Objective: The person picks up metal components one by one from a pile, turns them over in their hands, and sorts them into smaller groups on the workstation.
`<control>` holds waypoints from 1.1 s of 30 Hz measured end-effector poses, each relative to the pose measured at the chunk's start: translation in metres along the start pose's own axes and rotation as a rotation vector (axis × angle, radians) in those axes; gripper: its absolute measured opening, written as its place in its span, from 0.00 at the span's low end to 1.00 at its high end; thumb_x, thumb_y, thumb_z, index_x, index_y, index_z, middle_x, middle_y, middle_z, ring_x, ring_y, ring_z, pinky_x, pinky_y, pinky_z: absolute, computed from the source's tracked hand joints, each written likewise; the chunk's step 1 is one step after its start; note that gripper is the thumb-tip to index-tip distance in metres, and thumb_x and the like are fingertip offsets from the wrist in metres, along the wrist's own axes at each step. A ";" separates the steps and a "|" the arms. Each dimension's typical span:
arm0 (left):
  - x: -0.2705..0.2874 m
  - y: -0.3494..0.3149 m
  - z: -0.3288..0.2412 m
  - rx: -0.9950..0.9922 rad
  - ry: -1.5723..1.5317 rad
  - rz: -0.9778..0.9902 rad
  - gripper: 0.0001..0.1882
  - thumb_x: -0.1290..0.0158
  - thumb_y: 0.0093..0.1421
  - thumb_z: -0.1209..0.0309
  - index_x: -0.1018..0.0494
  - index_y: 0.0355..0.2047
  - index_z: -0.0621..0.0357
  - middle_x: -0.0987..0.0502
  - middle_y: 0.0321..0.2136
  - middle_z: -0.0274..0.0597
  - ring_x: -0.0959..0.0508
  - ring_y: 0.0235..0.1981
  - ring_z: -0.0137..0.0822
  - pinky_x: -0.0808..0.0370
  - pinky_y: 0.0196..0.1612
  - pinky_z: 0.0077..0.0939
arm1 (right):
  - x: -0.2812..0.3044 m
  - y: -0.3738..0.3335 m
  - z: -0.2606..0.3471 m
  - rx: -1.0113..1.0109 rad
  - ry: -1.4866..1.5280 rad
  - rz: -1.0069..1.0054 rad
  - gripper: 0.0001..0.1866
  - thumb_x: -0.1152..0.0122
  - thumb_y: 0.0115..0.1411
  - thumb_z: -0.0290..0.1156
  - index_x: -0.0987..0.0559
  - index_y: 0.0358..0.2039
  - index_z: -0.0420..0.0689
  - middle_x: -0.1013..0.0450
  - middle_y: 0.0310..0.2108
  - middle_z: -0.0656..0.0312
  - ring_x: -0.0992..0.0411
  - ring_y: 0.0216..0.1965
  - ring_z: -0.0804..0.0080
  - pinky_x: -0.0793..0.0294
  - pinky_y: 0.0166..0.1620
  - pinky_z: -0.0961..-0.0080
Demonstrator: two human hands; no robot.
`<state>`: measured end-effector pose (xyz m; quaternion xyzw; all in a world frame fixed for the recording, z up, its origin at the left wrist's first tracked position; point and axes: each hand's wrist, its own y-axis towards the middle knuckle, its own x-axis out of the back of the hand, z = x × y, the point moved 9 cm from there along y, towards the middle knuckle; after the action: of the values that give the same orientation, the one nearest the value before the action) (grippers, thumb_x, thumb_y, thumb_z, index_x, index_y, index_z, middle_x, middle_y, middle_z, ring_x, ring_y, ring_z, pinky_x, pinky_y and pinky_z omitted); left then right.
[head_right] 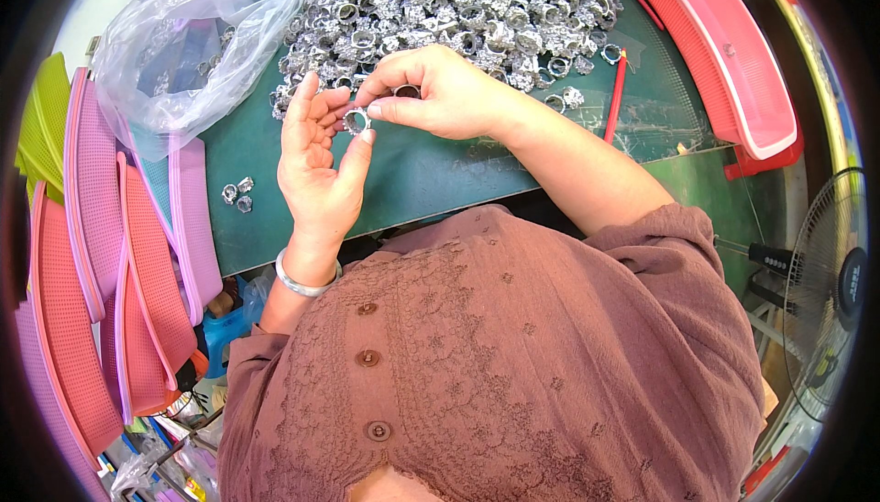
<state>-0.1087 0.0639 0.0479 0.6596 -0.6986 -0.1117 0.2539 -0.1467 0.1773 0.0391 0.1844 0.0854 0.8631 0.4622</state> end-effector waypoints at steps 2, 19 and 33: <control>0.001 0.000 -0.001 -0.015 0.012 -0.017 0.34 0.47 0.47 0.85 0.44 0.56 0.63 0.30 0.41 0.48 0.27 0.40 0.34 0.27 0.42 0.25 | 0.000 0.000 -0.002 -0.008 -0.001 0.003 0.07 0.44 0.54 0.25 0.23 0.33 0.38 0.30 0.27 0.65 0.33 0.31 0.80 0.34 0.36 0.82; -0.065 -0.034 0.051 1.069 -1.567 0.194 0.22 0.67 0.63 0.51 0.34 0.43 0.52 0.29 0.39 0.40 0.27 0.40 0.37 0.24 0.38 0.35 | -0.032 -0.007 0.059 0.509 -0.289 0.097 0.16 0.38 0.44 0.26 0.27 0.36 0.41 0.34 0.36 0.56 0.35 0.38 0.58 0.35 0.42 0.65; -0.020 -0.009 0.033 0.832 -1.536 0.080 0.18 0.61 0.62 0.70 0.39 0.51 0.63 0.31 0.44 0.53 0.31 0.30 0.34 0.30 0.30 0.21 | 0.024 0.000 0.023 0.223 -0.302 -0.269 0.05 0.45 0.51 0.22 0.25 0.30 0.38 0.29 0.26 0.59 0.30 0.28 0.70 0.32 0.31 0.78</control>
<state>-0.1177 0.0765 0.0120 0.4159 -0.6832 -0.2521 -0.5447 -0.1498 0.1965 0.0655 0.3484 0.1340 0.7417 0.5573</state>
